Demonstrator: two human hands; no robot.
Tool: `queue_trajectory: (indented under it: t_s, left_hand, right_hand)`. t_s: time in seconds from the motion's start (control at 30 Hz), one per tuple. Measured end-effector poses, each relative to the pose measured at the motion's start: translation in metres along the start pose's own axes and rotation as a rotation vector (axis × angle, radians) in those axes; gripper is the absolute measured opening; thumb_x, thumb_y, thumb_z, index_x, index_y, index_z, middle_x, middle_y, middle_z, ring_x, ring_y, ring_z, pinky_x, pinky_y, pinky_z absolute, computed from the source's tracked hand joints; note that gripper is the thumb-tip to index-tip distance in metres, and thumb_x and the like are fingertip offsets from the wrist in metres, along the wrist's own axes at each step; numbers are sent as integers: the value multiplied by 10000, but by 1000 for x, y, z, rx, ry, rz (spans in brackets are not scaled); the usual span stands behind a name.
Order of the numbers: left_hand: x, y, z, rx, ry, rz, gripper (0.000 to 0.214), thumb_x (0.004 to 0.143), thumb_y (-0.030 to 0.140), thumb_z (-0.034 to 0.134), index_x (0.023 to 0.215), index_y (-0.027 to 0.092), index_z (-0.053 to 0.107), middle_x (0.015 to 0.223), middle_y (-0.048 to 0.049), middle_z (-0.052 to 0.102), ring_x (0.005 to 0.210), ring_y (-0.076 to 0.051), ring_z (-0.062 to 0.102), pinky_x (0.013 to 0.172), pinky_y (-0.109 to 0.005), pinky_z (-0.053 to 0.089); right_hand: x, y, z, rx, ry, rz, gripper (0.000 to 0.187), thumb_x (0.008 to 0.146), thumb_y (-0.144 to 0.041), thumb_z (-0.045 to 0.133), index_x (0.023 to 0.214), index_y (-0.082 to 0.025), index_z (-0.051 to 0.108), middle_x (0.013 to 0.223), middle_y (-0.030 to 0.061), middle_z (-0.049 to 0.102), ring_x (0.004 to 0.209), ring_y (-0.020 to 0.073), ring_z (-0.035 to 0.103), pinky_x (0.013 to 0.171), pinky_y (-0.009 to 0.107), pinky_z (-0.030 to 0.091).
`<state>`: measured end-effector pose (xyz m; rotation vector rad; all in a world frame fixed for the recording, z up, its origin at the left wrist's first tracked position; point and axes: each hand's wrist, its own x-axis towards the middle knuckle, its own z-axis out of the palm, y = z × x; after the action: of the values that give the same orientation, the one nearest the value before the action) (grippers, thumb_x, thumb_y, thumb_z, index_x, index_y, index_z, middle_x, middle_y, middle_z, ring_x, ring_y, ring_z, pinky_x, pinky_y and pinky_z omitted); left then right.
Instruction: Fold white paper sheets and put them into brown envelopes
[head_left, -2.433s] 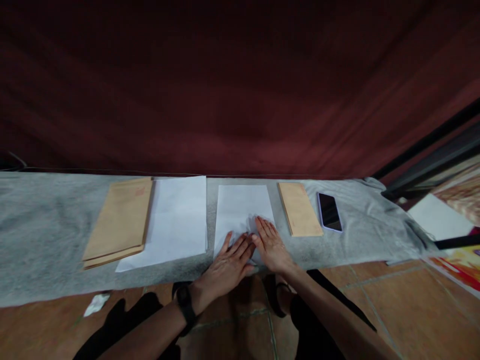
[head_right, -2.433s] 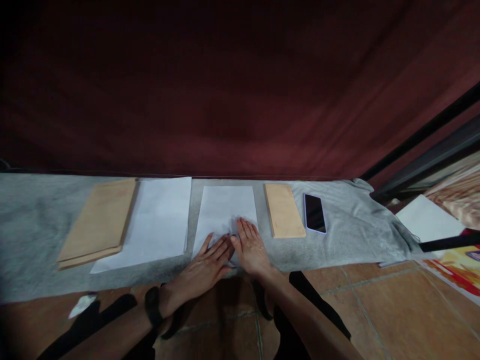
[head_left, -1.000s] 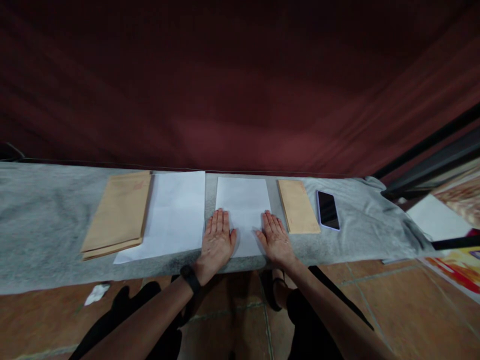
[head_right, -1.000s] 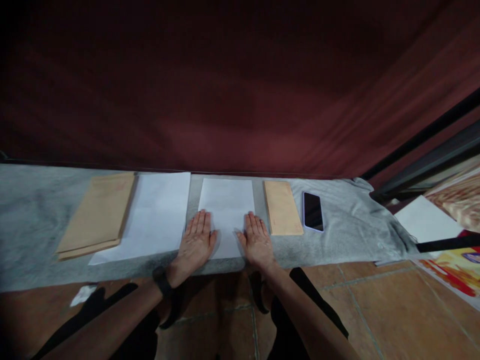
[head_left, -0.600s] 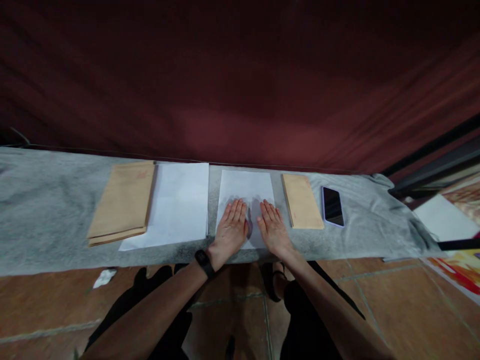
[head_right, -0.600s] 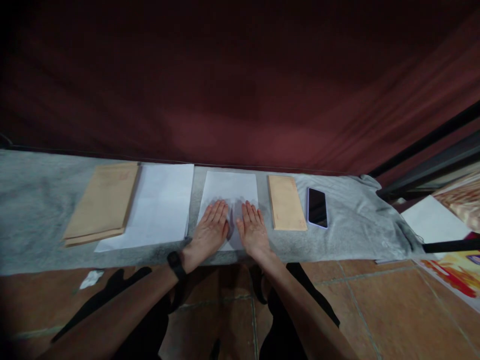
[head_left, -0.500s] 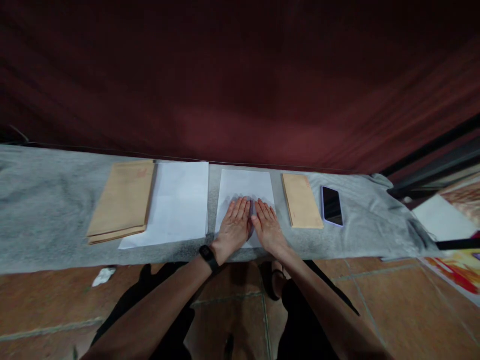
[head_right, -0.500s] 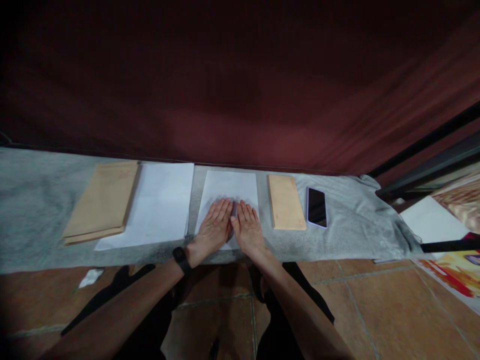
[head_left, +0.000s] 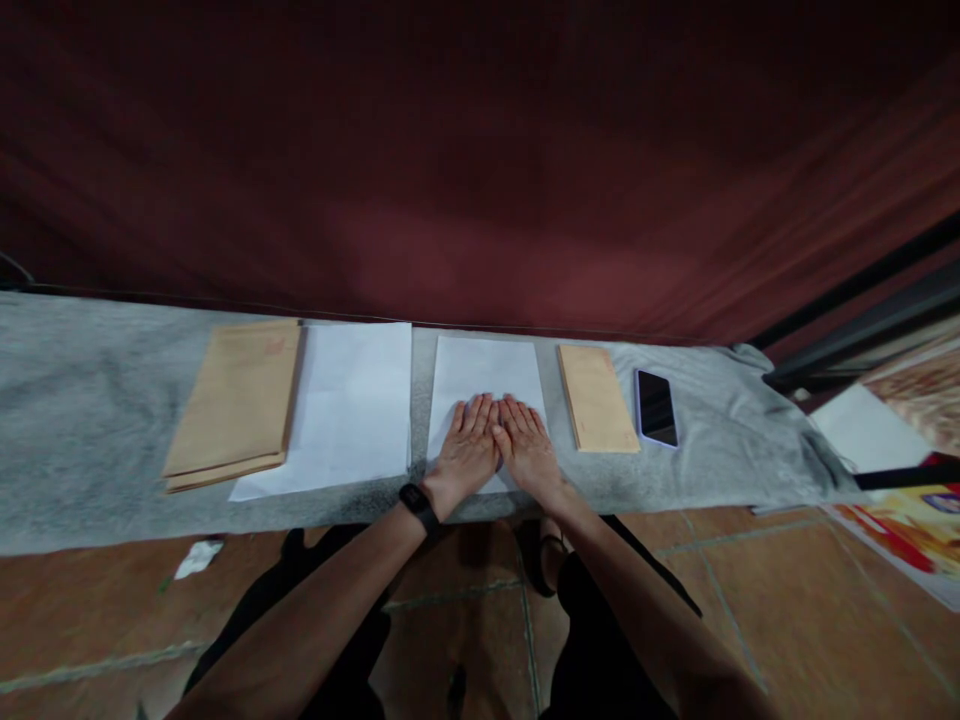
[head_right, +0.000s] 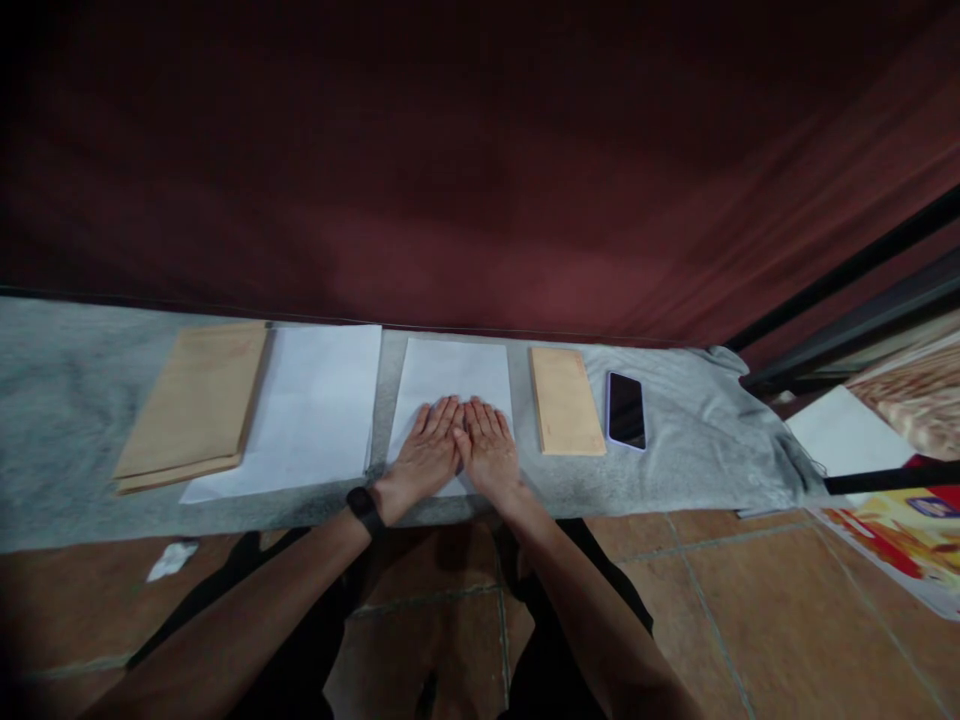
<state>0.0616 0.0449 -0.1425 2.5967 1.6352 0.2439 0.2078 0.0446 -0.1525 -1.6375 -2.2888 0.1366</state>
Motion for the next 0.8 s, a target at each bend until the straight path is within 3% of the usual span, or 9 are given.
queue_trajectory:
  t_s: [0.27,0.5,0.8]
  left_hand:
    - [2,-17,8,-38,81,-48,595,1013,262,310,1545,-1,361,1650,-216,314,1571,-286,214,1282,-476,227]
    - [4,-21,2,-20,80,-143,625,1009,285,338,1558,-14,334,1659,-223,282,1567,-295,228,1287,-458,203]
    - [1,-23,2,1,124,-322,649,995,290,323,1553,-42,332,1650,-253,272,1570,-326,204,1271,-509,223]
  right_hand:
    - [0,7,0,-87,19,10,574,1092,-406,311,1574,-102,389,1631,129,382,1520,254,358,1247,452,272]
    - [-1,13,-1,-116,54,54,593,1092,-418,298,1577,-84,374,1630,145,378,1513,259,372,1238,454,283]
    - [-4,22,-2,-164,52,128,626,1083,-432,349,1570,-38,370,1627,175,379,1511,292,368,1238,454,292]
